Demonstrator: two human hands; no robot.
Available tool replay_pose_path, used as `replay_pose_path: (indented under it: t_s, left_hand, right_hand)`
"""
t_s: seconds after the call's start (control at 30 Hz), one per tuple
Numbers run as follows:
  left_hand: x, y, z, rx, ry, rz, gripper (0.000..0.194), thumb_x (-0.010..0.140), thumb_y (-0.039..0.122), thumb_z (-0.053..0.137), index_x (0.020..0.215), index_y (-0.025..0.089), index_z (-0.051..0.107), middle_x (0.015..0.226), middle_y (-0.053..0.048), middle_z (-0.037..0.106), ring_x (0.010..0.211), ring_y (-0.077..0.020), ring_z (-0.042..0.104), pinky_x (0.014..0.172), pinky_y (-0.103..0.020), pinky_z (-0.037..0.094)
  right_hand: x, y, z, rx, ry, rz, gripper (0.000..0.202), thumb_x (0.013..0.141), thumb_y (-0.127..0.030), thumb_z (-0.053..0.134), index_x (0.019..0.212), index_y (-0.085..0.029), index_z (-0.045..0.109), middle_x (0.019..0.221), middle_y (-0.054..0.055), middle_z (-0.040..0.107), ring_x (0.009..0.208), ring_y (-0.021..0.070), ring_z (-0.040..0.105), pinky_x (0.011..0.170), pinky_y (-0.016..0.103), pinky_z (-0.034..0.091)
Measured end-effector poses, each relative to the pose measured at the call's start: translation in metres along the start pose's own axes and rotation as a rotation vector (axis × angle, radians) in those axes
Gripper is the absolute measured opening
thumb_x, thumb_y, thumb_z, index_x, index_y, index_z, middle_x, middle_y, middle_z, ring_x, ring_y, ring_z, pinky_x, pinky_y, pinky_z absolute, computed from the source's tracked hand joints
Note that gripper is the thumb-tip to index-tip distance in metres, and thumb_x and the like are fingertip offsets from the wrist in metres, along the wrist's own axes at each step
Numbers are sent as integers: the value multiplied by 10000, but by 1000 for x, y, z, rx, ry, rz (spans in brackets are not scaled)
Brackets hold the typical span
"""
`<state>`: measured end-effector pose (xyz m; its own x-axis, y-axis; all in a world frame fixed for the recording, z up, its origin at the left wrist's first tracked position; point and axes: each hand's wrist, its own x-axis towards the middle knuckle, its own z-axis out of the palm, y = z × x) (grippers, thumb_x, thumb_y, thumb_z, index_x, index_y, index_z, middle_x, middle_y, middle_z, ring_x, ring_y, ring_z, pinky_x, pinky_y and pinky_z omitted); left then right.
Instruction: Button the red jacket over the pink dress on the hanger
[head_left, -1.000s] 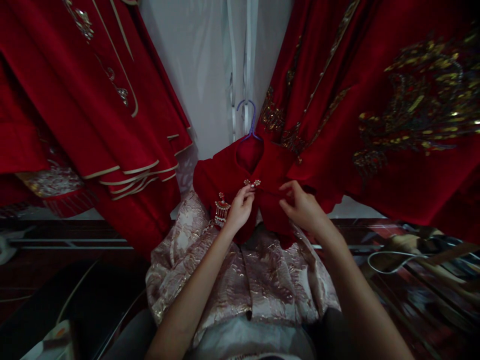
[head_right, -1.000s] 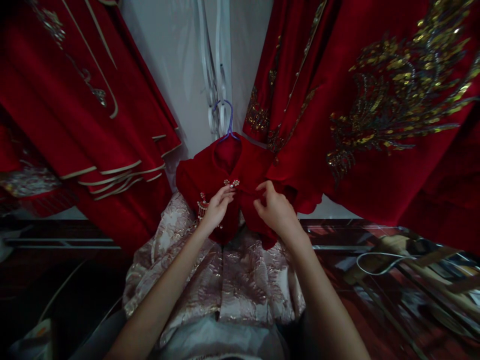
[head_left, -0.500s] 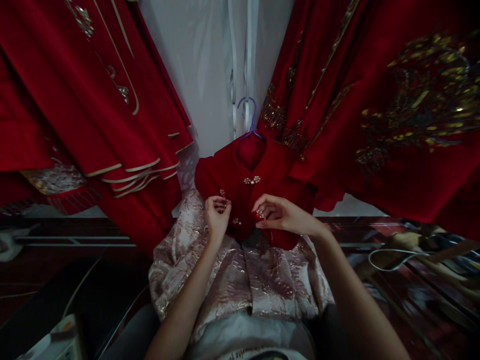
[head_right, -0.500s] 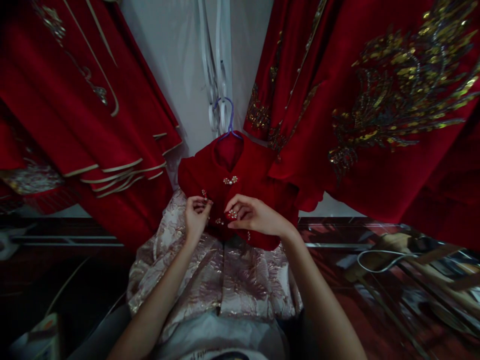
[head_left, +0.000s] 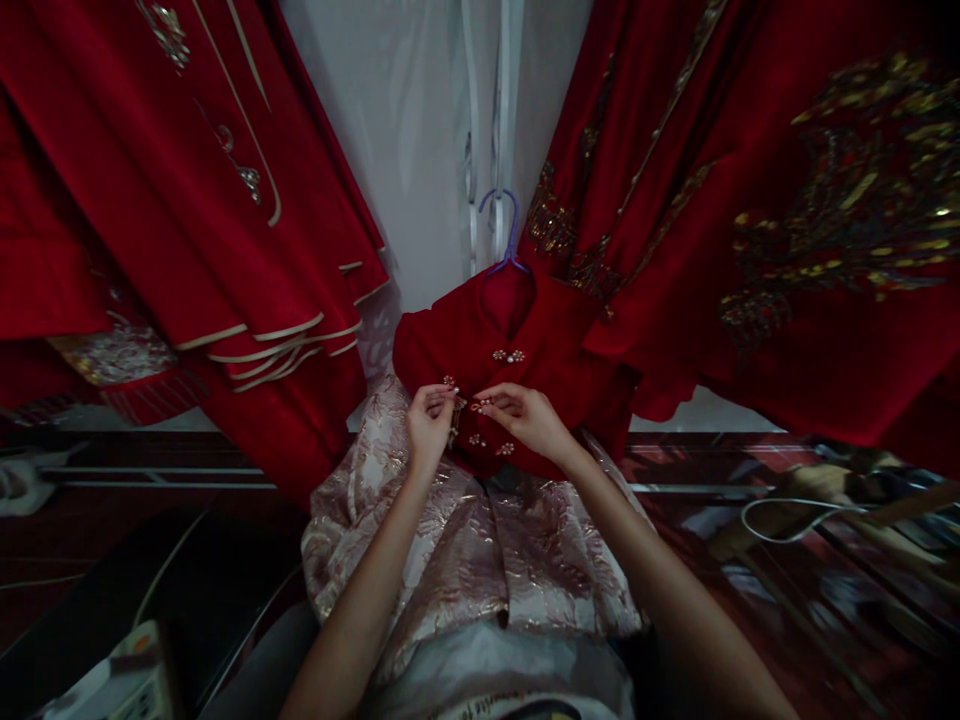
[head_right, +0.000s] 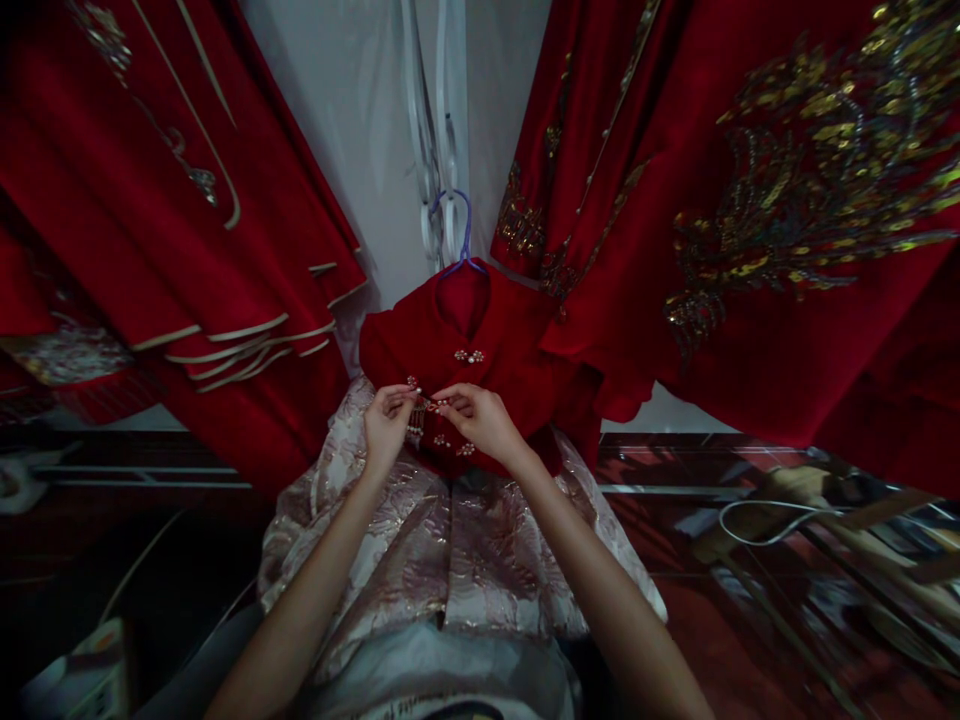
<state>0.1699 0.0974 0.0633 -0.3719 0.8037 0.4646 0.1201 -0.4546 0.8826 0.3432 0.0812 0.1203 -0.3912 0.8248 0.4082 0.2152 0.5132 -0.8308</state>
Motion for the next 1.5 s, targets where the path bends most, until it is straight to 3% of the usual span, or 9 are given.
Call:
replay_pose_path:
  t_s: [0.13,0.63,0.83,1.2,1.37,1.5]
  left_hand:
    - [4,-8,1,-5,54,-42,144,716,181,607,846,156,550,810,-33,632,731,-104,622,689,-224,508]
    - [7,-4,-1,-124,-62,-94,204,730,246,607,891,130,650,899,-79,699,818,-146,659,807,-309,530]
    - [8,2,-3,-78,-72,-110,282,662,247,707,902,106,660,898,-96,712,808,-151,671,800,-302,542]
    - [23,8,-17,180,-205,41,184,697,223,669,855,132,695,817,-71,714,705,-149,670,700,-294,559]
    - [30,10,-22,172,-327,61,157,721,216,638,864,155,663,869,-52,702,727,-125,657,702,-260,539]
    - [13,5,-26,167,-203,4,207,736,214,623,936,162,611,865,-42,678,751,-114,640,678,-227,515]
  right_hand:
    - [22,19,17,-96,139,-12,173,802,-247,614,953,-191,677,840,24,702,736,126,657,677,253,548]
    - [34,24,29,-169,139,-87,172,820,-175,577,950,-209,683,908,6,712,763,117,667,681,217,543]
    - [36,24,35,-264,148,-124,187,829,-162,559,963,-212,679,932,16,695,755,119,650,699,231,539]
    - [42,28,38,-209,201,-142,154,864,-207,514,939,-203,648,930,28,678,766,120,649,720,239,547]
    - [44,20,32,-132,164,-110,135,843,-213,542,972,-201,584,875,24,674,789,124,662,676,229,558]
    - [18,17,7,-99,69,-55,148,841,-229,554,985,-196,559,951,40,681,880,128,667,729,238,555]
